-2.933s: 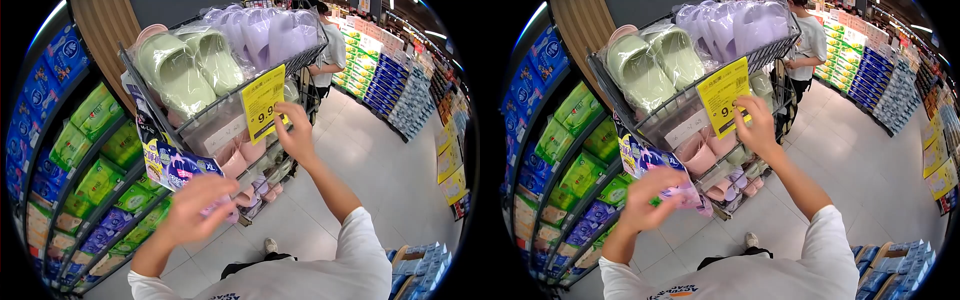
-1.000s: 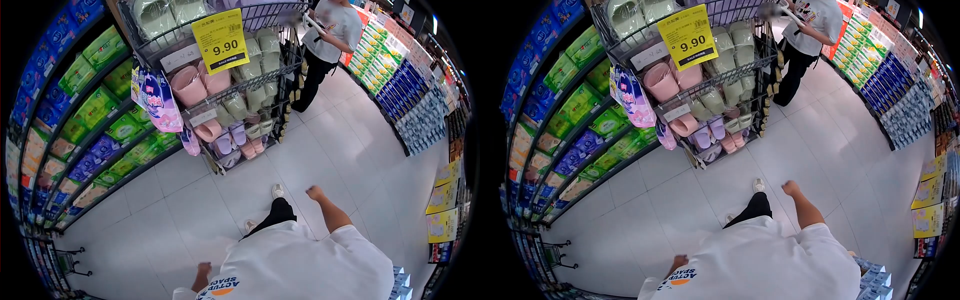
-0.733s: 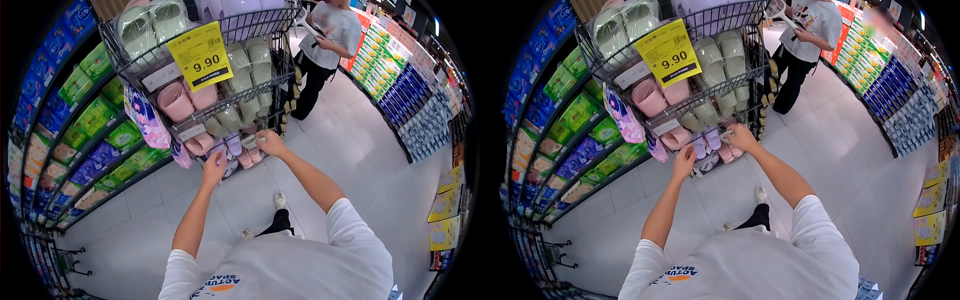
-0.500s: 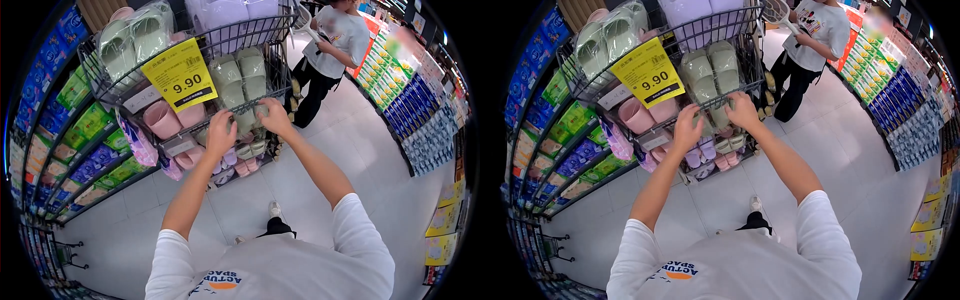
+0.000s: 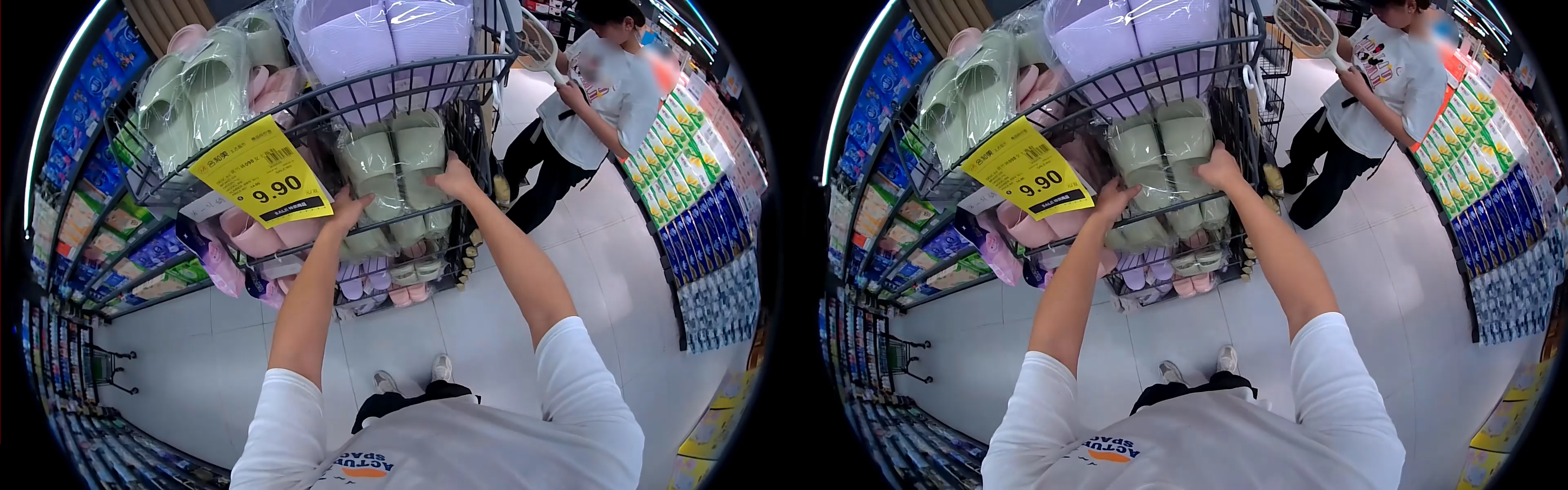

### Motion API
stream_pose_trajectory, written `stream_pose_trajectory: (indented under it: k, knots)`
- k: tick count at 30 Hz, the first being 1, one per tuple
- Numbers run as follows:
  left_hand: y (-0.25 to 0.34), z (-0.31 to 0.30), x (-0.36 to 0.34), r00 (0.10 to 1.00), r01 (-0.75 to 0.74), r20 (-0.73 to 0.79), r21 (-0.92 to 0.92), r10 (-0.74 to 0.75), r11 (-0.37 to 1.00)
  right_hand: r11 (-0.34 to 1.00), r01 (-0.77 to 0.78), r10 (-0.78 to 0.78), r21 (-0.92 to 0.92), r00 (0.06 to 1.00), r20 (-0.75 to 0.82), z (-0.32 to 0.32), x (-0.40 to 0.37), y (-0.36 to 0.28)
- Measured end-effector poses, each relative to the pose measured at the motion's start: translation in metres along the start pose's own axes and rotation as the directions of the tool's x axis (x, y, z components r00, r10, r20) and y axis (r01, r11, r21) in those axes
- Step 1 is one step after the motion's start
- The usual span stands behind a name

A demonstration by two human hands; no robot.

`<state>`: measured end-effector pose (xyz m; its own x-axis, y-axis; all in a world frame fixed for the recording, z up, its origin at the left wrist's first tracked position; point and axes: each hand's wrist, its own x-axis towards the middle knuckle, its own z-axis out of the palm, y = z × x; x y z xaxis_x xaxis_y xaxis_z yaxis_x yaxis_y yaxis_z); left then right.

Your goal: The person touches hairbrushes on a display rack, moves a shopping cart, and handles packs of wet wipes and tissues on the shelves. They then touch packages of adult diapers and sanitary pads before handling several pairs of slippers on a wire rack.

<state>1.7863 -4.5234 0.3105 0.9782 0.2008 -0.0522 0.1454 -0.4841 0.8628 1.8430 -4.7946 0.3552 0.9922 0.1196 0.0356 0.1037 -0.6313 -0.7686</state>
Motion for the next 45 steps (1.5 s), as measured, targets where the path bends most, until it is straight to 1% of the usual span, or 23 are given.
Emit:
stream_pose_trajectory:
  k: [1,3,5,7,9,12,15,17,18,19,22,24,26,29,30,32,33,35,38,41,43,44,45]
  knots:
    - [0.001,0.004,0.002,1.000,0.011,-0.012,-0.001,-0.011,1.000,0.998,-0.002,-0.004,0.069,0.996,0.084,0.003,0.004,0.003]
    - [0.007,0.004,0.004,0.996,-0.031,-0.079,0.067,0.037,0.997,0.983,0.050,-0.063,0.175,0.996,0.067,0.009,0.012,0.011]
    - [0.020,0.008,-0.003,0.989,0.036,-0.146,0.181,-0.010,0.983,0.955,0.088,-0.128,0.282,0.984,0.126,0.011,0.023,0.018]
    - [0.029,0.015,-0.006,0.987,0.001,-0.159,0.149,0.023,0.989,0.981,0.045,-0.037,0.186,0.998,-0.049,-0.001,0.010,0.004]
    - [0.036,0.018,-0.014,0.992,0.030,-0.121,0.132,-0.014,0.991,0.983,0.002,-0.007,0.185,1.000,0.025,-0.012,0.010,0.010]
    - [0.031,0.025,-0.006,0.992,0.008,-0.120,0.273,0.026,0.962,0.988,0.074,-0.085,0.137,0.994,0.071,-0.005,0.009,0.024]
    - [0.032,0.015,-0.013,0.992,0.041,-0.125,0.212,-0.014,0.976,0.987,0.078,-0.098,0.140,0.984,0.147,-0.013,0.006,0.013]
    - [0.008,0.014,-0.008,0.980,-0.036,-0.195,0.053,0.046,0.998,0.945,0.088,-0.177,0.314,0.947,0.267,-0.022,0.001,0.011]
    - [0.016,0.010,-0.014,0.978,0.018,-0.211,0.097,0.003,0.995,0.923,0.141,-0.247,0.359,0.930,0.271,-0.017,0.004,0.014]
    - [0.025,0.006,-0.019,0.973,0.072,-0.228,0.138,-0.039,0.988,0.965,0.123,-0.188,0.230,0.941,0.283,-0.017,0.006,0.020]
    - [-0.018,0.007,0.012,0.957,-0.002,-0.292,-0.014,-0.002,1.000,0.956,0.018,-0.140,0.292,0.904,0.404,-0.019,0.011,0.016]
    - [-0.011,-0.002,0.016,0.970,0.046,-0.239,0.036,-0.036,0.998,0.955,-0.078,-0.036,0.286,0.927,0.373,-0.015,0.018,0.018]
    - [-0.004,-0.008,0.020,0.975,0.098,-0.205,0.074,-0.081,0.992,0.931,-0.080,-0.039,0.356,0.948,0.315,-0.010,0.023,0.019]
    - [0.001,-0.014,0.017,0.967,0.253,0.023,-0.163,-0.252,0.954,0.882,-0.099,-0.060,0.461,0.946,0.319,0.005,0.030,0.016]
    - [0.006,-0.011,0.016,0.968,0.251,0.023,-0.172,-0.251,0.953,0.855,-0.123,-0.081,0.503,0.927,0.365,0.005,0.032,0.017]
    - [0.017,-0.011,0.014,0.918,0.347,0.275,-0.199,-0.288,0.917,0.865,-0.119,-0.085,0.488,0.923,0.375,0.003,0.034,0.012]
    - [0.020,-0.013,0.016,0.920,0.344,0.267,-0.198,-0.287,0.918,0.866,-0.125,-0.082,0.484,0.920,0.384,0.001,0.030,0.002]
    - [0.018,-0.009,0.011,0.890,0.347,0.407,-0.310,-0.206,0.885,0.885,-0.089,-0.087,0.456,0.933,0.350,0.000,0.024,0.003]
    - [0.018,0.000,0.004,0.894,0.350,0.388,-0.293,-0.224,0.890,0.804,-0.284,0.080,0.522,0.922,0.378,0.006,0.036,0.023]
    - [0.021,-0.001,0.006,0.888,0.361,0.384,-0.243,-0.253,0.900,0.848,-0.255,0.085,0.464,0.930,0.357,0.010,0.037,0.030]
    - [0.021,-0.005,0.003,0.965,0.181,0.231,-0.232,-0.126,0.956,0.859,-0.226,0.077,0.458,0.944,0.320,0.009,0.036,0.028]
    - [0.022,-0.009,0.000,0.963,0.179,0.238,-0.224,-0.124,0.958,0.873,-0.196,0.071,0.446,0.957,0.281,0.007,0.035,0.029]
    - [0.025,-0.016,-0.004,0.974,0.139,0.219,-0.351,-0.063,0.926,0.853,-0.166,0.039,0.495,0.966,0.256,0.008,0.033,0.026]
